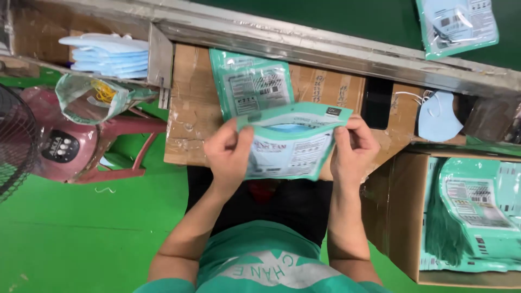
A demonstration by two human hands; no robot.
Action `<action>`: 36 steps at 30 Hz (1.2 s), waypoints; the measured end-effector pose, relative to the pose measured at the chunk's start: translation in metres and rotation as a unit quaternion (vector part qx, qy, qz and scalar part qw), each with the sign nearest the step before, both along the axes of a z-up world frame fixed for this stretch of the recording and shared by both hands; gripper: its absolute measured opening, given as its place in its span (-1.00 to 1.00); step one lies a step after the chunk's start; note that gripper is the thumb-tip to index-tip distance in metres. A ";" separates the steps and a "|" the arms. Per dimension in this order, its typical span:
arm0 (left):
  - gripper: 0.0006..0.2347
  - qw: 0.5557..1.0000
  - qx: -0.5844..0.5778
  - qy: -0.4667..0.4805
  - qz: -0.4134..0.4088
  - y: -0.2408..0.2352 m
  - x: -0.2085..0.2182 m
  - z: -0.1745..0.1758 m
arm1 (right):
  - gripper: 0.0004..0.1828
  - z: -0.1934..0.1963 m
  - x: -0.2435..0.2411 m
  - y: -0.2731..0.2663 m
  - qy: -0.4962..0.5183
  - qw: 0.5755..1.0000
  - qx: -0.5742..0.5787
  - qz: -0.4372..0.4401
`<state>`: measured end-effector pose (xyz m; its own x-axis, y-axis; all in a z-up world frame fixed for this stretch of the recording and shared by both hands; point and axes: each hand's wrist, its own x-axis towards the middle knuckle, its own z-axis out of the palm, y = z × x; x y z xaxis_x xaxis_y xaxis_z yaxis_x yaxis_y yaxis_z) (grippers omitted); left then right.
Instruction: Packaging surgical face masks into plastic bags and boxes on a manufacturing line.
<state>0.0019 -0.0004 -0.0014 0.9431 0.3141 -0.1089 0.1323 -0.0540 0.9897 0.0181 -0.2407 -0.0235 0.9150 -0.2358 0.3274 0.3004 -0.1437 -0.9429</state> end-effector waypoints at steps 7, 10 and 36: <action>-0.96 0.957 0.123 -0.253 -0.075 -0.004 0.002 0.006 | -0.88 -0.009 -0.003 0.000 0.002 0.988 0.149 0.043; -0.93 0.971 0.037 -0.216 -0.091 -0.011 0.002 -0.004 | -0.88 -0.016 -0.005 0.006 0.012 0.980 0.196 0.012; -0.90 0.889 0.230 -0.343 -0.200 0.011 0.009 0.025 | -0.88 0.030 -0.029 0.025 0.070 0.959 -0.246 0.121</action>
<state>0.0107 0.0101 0.0232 0.7844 -0.1986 0.5876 -0.6142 -0.3808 0.6912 -0.0114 -0.2157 0.0070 0.9664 0.1414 0.2146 0.2570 -0.5236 -0.8123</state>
